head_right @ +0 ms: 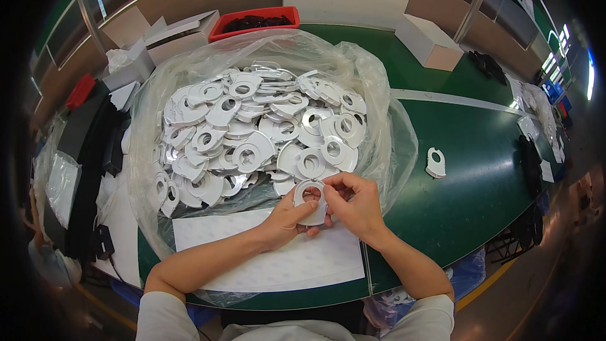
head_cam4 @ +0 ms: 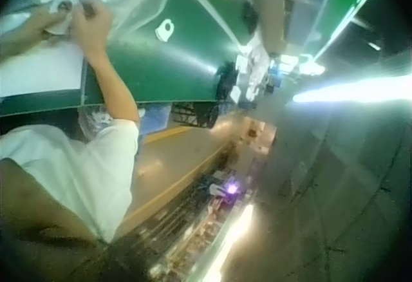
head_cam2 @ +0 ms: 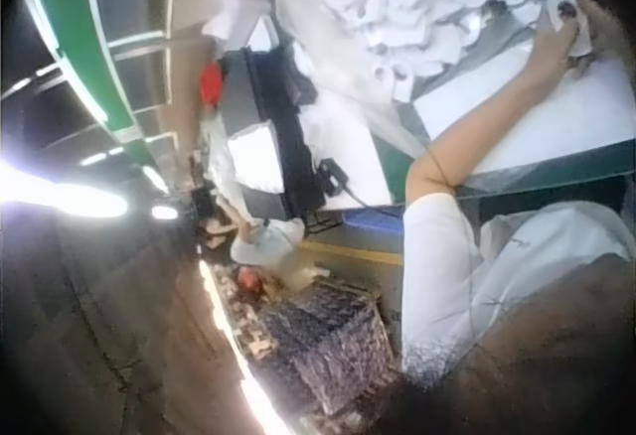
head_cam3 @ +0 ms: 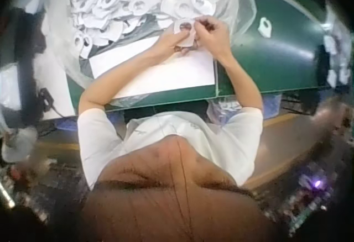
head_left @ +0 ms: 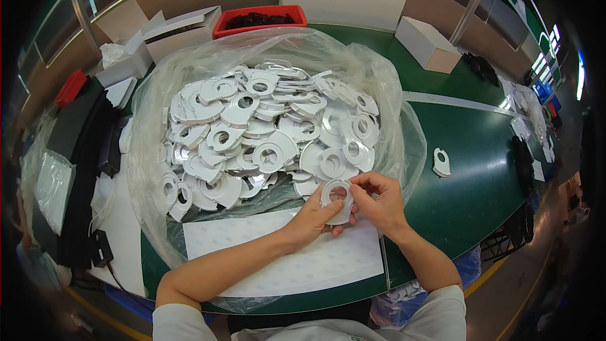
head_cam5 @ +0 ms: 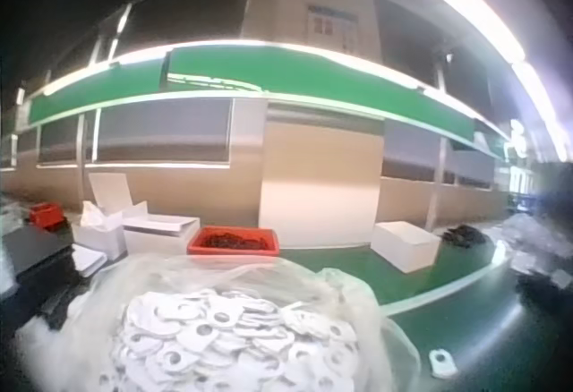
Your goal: Assembling small white plastic components by peeling and sticking circular adhesive pads.
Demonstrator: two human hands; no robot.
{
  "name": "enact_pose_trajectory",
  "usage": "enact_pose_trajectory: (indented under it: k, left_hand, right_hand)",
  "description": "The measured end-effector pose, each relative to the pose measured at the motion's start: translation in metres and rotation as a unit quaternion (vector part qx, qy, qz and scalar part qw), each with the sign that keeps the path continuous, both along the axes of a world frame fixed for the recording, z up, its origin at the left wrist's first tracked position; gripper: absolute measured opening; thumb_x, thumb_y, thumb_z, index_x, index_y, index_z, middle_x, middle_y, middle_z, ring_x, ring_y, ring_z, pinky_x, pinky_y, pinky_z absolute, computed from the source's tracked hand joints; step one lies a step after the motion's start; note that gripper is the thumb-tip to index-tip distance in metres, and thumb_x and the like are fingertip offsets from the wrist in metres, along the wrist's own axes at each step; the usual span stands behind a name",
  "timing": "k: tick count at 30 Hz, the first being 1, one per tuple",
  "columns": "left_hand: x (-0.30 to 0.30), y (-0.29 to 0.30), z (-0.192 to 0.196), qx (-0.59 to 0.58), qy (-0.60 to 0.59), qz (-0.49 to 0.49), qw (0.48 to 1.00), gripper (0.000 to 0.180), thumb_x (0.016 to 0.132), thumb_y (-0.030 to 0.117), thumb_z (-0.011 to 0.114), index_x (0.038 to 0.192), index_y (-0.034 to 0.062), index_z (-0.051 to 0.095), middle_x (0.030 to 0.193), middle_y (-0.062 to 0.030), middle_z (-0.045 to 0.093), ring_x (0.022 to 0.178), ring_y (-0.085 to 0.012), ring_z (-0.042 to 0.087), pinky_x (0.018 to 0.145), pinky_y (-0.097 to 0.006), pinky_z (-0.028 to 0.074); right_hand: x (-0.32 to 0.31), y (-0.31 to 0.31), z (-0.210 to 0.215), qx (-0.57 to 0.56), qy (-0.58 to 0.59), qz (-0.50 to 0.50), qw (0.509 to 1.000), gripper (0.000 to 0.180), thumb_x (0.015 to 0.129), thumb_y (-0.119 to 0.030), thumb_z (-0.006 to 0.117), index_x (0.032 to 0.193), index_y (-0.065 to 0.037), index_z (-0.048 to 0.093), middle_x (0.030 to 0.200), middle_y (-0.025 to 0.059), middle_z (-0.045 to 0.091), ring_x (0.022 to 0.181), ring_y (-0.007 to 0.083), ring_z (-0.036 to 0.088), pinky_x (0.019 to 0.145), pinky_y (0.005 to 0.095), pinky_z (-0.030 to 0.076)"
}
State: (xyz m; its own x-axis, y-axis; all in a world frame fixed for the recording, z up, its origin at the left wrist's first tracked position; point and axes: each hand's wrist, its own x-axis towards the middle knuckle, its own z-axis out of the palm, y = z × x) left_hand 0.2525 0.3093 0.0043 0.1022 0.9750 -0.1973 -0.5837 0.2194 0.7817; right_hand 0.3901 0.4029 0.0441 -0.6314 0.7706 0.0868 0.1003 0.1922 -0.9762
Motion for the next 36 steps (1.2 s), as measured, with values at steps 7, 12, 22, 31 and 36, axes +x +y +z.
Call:
enact_pose_trajectory:
  k: [7, 12, 22, 31, 36]
  left_hand:
    - [0.004, 0.001, 0.004, 0.026, 0.066, -0.042, 0.997, 0.036, 0.096, 0.018, 0.047, 0.125, 0.0114, 0.027, 0.095, -0.0059, 0.053, 0.06, -0.0081, 0.048, 0.049, -0.021, 0.037]
    - [0.0, 0.002, 0.013, 0.029, 0.183, -0.089, 0.979, 0.051, 0.087, 0.015, 0.062, 0.125, 0.0119, 0.028, 0.089, -0.0062, 0.057, 0.055, -0.0071, 0.048, 0.047, -0.021, 0.037]
    - [-0.002, 0.005, 0.012, 0.013, 0.141, -0.076, 0.987, 0.061, 0.08, 0.01, 0.066, 0.128, 0.0105, 0.027, 0.101, -0.0075, 0.058, 0.066, -0.0081, 0.055, 0.051, -0.022, 0.042]
    - [-0.015, 0.003, 0.031, 0.205, 0.375, -0.083, 0.9, 0.048, 0.084, 0.004, 0.059, 0.128, 0.0038, 0.041, 0.129, -0.0109, 0.049, 0.125, -0.0232, 0.043, 0.091, -0.036, 0.045]
    - [-0.026, 0.045, 0.045, 0.4, 0.779, 0.035, 0.481, 0.036, 0.076, 0.003, 0.06, 0.112, 0.0038, 0.055, 0.123, -0.0105, 0.052, 0.119, -0.0247, 0.047, 0.092, -0.04, 0.041]
  right_hand:
    - [0.002, 0.002, -0.004, 0.059, -0.051, -0.016, 0.997, 0.017, 0.08, -0.01, 0.065, 0.07, 0.001, 0.057, 0.063, 0.005, 0.062, 0.049, 0.0094, 0.058, 0.043, 0.0245, 0.045]
    - [0.004, 0.002, 0.002, 0.348, -0.172, -0.052, 0.92, 0.031, 0.072, -0.025, 0.075, 0.063, -0.004, 0.054, 0.057, 0.0044, 0.058, 0.048, 0.0163, 0.057, 0.043, 0.0307, 0.041]
    - [0.021, 0.019, 0.022, 0.107, -0.18, 0.123, 0.97, 0.018, 0.079, -0.011, 0.07, 0.088, 0.002, 0.062, 0.077, 0.0055, 0.064, 0.069, 0.0098, 0.059, 0.062, 0.0253, 0.047]
    - [0.065, 0.113, 0.015, 0.372, -0.094, -0.268, 0.884, 0.014, 0.089, -0.008, 0.056, 0.099, -0.002, 0.062, 0.094, 0.0113, 0.061, 0.084, 0.024, 0.06, 0.075, 0.0325, 0.047]
    - [0.131, 0.161, 0.0, 0.342, -0.281, -0.355, 0.824, 0.014, 0.086, -0.009, 0.058, 0.099, -0.003, 0.062, 0.092, 0.0118, 0.061, 0.084, 0.0306, 0.058, 0.075, 0.0374, 0.046]
